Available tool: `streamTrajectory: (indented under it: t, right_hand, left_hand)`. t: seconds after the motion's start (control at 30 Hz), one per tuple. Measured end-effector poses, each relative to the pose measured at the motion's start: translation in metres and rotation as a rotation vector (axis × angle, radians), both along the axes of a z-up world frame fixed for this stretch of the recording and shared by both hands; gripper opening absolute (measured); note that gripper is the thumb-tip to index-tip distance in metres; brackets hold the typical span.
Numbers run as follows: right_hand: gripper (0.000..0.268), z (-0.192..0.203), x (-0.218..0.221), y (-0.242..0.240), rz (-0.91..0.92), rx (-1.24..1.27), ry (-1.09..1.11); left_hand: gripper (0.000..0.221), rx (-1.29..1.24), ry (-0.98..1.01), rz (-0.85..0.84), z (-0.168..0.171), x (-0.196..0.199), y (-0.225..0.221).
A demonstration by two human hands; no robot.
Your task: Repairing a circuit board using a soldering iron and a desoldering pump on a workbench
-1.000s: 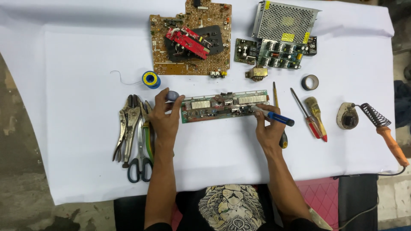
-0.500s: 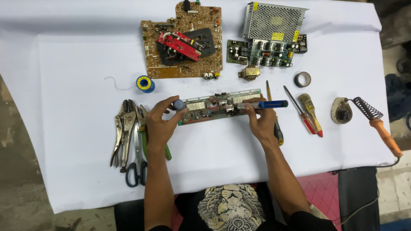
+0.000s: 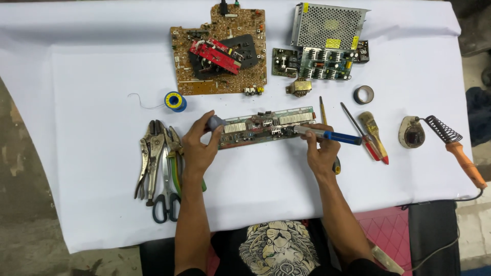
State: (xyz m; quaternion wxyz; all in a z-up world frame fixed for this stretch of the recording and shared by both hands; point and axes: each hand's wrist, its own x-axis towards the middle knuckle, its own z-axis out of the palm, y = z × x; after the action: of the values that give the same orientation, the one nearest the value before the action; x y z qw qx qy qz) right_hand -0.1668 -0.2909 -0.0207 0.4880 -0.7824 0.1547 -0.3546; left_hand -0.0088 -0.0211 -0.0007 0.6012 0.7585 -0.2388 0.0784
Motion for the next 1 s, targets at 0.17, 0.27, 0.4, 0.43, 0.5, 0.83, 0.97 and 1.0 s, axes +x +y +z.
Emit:
streamTrajectory:
  t: [0.17,0.27,0.4,0.43,0.5,0.83,0.97,1.0]
  right_hand:
    - [0.016,-0.001,0.001,-0.001,-0.010,-0.080,0.033]
    - [0.017,-0.011,-0.007,-0.005,-0.009,-0.060,0.065]
    - [0.017,0.004,0.002,0.009,0.014,-0.053,0.072]
    - [0.017,0.001,0.002,0.009,0.018,-0.050,0.071]
    - [0.020,-0.005,0.001,0.008,0.007,-0.015,0.029]
    - [0.021,-0.021,0.004,0.007,0.021,-0.108,-0.049]
    - [0.026,-0.027,0.004,0.001,-0.033,-0.263,-0.076]
    - [0.027,-0.030,0.004,0.000,-0.035,-0.315,-0.100]
  left_hand:
    - [0.040,0.067,-0.051,0.083,0.001,0.008,0.013]
    - [0.039,0.077,-0.029,0.068,-0.003,0.009,0.018]
    - [0.039,0.132,-0.114,0.064,-0.005,0.011,0.018]
    - [0.039,0.136,-0.115,0.067,-0.006,0.012,0.020]
    - [0.041,0.131,-0.106,0.030,-0.008,0.013,0.020]
    - [0.040,0.139,-0.132,0.016,-0.004,0.013,0.016]
    - [0.042,0.150,-0.169,0.033,-0.004,0.011,0.015]
    - [0.041,0.139,-0.152,0.019,-0.005,0.010,0.015]
